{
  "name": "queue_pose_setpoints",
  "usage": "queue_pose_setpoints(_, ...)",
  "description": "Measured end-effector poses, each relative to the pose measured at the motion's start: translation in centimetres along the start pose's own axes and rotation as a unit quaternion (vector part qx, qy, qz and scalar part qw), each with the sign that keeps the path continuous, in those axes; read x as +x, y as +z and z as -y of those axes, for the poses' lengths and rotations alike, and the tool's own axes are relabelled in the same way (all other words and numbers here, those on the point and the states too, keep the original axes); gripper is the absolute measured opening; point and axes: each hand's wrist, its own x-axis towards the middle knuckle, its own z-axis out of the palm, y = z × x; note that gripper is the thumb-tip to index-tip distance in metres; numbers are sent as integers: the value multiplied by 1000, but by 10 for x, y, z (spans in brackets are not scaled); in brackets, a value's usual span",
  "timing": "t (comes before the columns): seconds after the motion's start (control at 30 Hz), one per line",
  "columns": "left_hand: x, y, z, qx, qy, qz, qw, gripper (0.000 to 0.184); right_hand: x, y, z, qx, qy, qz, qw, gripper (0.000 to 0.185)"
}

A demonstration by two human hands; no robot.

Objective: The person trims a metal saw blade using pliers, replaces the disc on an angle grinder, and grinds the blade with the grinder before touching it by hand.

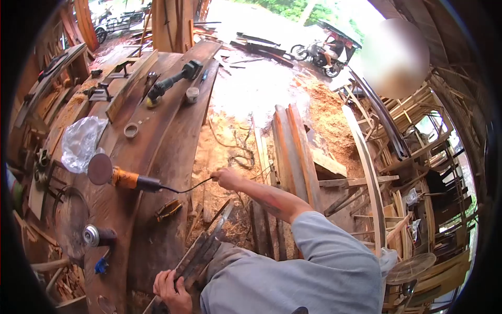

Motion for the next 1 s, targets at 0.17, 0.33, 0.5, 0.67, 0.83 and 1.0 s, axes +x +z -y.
queue_pose_setpoints(0.17, -5, -13, -2, 15, -6, -48, 999, 23, 23, 49, -5, -84, -62, 153, 983, 25)
queue_pose_setpoints(0.33, -30, -20, 18, -6, -70, -116, 991, 20, 16, 101, -42, 185, -49, 159, 968, 34)
queue_pose_setpoints(0.5, -53, -3, 25, 10, -8, -78, 997, 23, -54, 15, 70, 205, -20, -10, 978, 45)
queue_pose_setpoints(0.67, -52, 7, 16, 39, 21, -64, 997, 36, -154, -11, 138, 155, -278, -94, 943, 52)
queue_pose_setpoints(0.83, -46, 4, 28, 106, 54, -11, 993, 43, -196, 13, 204, -26, -397, 71, 915, 47)
queue_pose_setpoints(1.0, -34, -9, 38, 175, 141, 36, 974, 39, -175, 18, 218, -111, -464, 58, 877, 49)
